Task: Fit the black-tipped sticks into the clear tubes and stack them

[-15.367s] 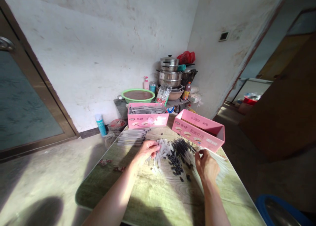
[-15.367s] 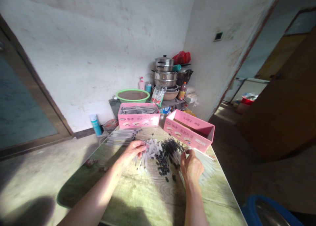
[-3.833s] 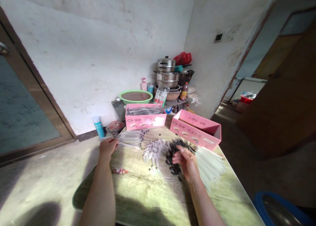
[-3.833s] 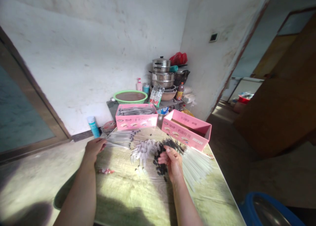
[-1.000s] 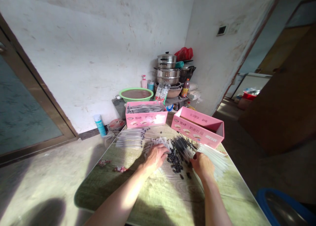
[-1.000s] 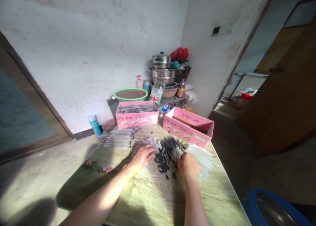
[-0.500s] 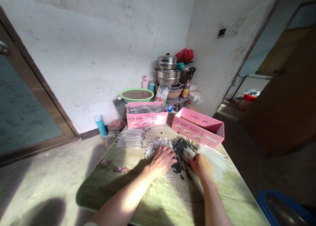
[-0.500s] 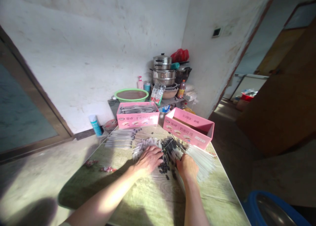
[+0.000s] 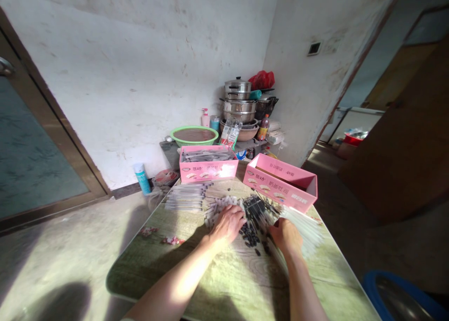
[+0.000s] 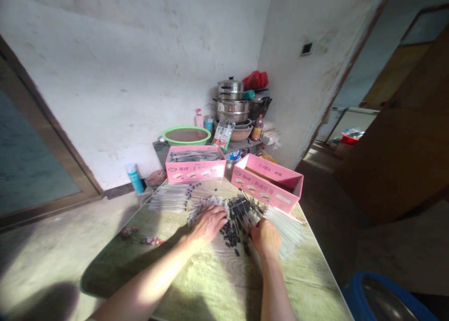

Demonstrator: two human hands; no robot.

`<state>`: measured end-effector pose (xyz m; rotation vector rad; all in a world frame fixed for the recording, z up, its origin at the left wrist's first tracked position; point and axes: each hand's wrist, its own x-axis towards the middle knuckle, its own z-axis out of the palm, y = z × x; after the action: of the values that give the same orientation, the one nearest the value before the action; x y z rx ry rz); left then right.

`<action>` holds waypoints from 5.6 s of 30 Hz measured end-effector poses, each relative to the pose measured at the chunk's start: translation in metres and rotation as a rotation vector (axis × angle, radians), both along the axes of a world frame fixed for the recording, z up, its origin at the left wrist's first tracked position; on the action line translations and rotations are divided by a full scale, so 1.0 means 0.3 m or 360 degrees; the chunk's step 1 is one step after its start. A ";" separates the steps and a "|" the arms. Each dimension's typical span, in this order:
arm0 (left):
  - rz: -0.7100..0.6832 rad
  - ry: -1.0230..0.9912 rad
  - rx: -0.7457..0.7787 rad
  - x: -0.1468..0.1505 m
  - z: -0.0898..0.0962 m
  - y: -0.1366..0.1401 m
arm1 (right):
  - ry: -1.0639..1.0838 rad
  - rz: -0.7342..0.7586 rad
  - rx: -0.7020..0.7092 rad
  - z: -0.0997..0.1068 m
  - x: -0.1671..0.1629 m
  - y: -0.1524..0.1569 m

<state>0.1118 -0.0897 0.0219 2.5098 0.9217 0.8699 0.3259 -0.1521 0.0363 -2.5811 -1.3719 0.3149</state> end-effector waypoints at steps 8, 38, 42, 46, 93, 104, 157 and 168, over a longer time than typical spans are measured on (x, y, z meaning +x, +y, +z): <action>0.0339 -0.0828 -0.0722 -0.063 -0.033 0.090 | 0.0495 -0.0043 0.1103 0.016 -0.023 -0.012; -0.0137 -0.0963 -0.1453 -0.075 -0.084 0.101 | 0.2200 -0.0443 0.2274 0.003 0.021 0.016; -0.0136 -0.0971 -0.1460 -0.075 -0.079 0.097 | 0.2189 -0.0449 0.2273 0.003 0.020 0.016; -0.0143 -0.0962 -0.1453 -0.075 -0.072 0.094 | 0.2191 -0.0442 0.2281 0.005 0.021 0.014; 0.0014 -0.0743 -0.0908 -0.041 -0.002 0.024 | 0.2881 -0.0080 0.1381 -0.018 -0.055 0.023; 0.0007 -0.1754 -0.1689 -0.081 0.002 0.073 | 0.2508 0.0196 0.1168 0.004 -0.113 0.012; 0.0077 -0.1706 -0.1602 -0.085 -0.002 0.074 | 0.2208 0.0277 0.1243 -0.016 -0.130 0.019; 0.0099 -0.1729 -0.1645 -0.083 -0.012 0.080 | 0.2196 0.0263 0.1233 -0.019 -0.131 0.020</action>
<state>0.0871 -0.0658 0.0183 0.9123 0.7253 1.1441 0.2866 -0.1461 0.0305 -1.0796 -0.8264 1.0471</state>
